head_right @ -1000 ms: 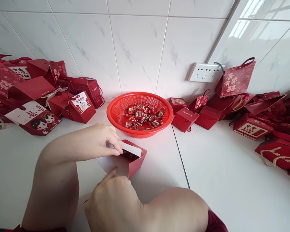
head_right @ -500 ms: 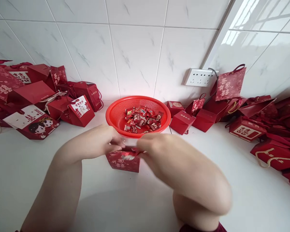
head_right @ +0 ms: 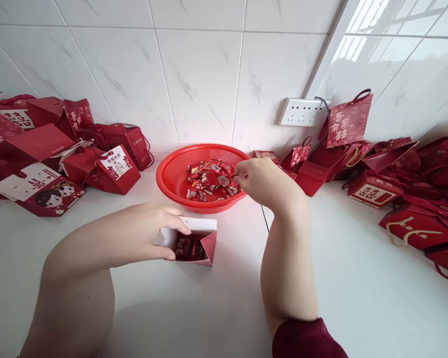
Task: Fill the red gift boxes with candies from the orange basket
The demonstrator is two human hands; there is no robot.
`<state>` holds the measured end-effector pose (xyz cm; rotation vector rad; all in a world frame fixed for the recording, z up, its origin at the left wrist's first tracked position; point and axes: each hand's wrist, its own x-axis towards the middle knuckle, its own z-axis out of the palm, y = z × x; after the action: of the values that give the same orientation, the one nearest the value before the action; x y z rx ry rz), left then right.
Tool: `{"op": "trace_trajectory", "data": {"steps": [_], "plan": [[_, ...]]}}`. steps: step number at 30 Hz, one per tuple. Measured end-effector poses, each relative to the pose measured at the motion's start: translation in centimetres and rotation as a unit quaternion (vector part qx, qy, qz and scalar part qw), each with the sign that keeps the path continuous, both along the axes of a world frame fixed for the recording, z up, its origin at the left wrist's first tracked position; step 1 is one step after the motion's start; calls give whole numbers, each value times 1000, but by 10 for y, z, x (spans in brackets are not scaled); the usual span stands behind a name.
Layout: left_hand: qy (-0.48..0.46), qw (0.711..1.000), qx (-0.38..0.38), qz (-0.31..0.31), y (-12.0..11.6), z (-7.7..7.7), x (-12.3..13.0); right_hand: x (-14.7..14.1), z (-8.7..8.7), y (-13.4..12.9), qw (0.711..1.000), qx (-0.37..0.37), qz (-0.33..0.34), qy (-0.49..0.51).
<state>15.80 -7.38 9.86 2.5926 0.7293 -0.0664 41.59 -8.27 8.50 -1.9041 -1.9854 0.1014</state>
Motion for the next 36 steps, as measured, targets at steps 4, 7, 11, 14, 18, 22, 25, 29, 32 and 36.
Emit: {"op": "trace_trajectory", "data": {"steps": [4,7,11,14,18,22,25,29,32,36], "plan": [[-10,999,-25,-29,-5,-2,3,-3,7,-11,999,-1,31,-13],[-9,1000,7,-18,-9,-6,2,-4,11,-14,998,-6,46,-29],[0,999,32,-7,-17,-8,2,-7,13,-15,998,-28,29,-51],[3,999,31,-11,-21,-8,3,-9,15,-15,997,-38,8,-66],[11,999,39,-17,-20,-8,4,-9,16,-16,996,-52,1,-74],[39,998,55,-15,-22,-9,8,-8,16,-16,995,-56,16,-80],[41,997,63,-19,-27,-12,11,-7,14,-16,995,-49,30,-84],[29,998,57,-29,-31,-18,14,-3,12,-16,997,-15,43,-59],[14,999,52,-3,-29,-23,19,-3,13,-24,994,93,52,26],[11,999,33,27,-19,-24,24,-8,21,-44,930,249,152,224]]}}
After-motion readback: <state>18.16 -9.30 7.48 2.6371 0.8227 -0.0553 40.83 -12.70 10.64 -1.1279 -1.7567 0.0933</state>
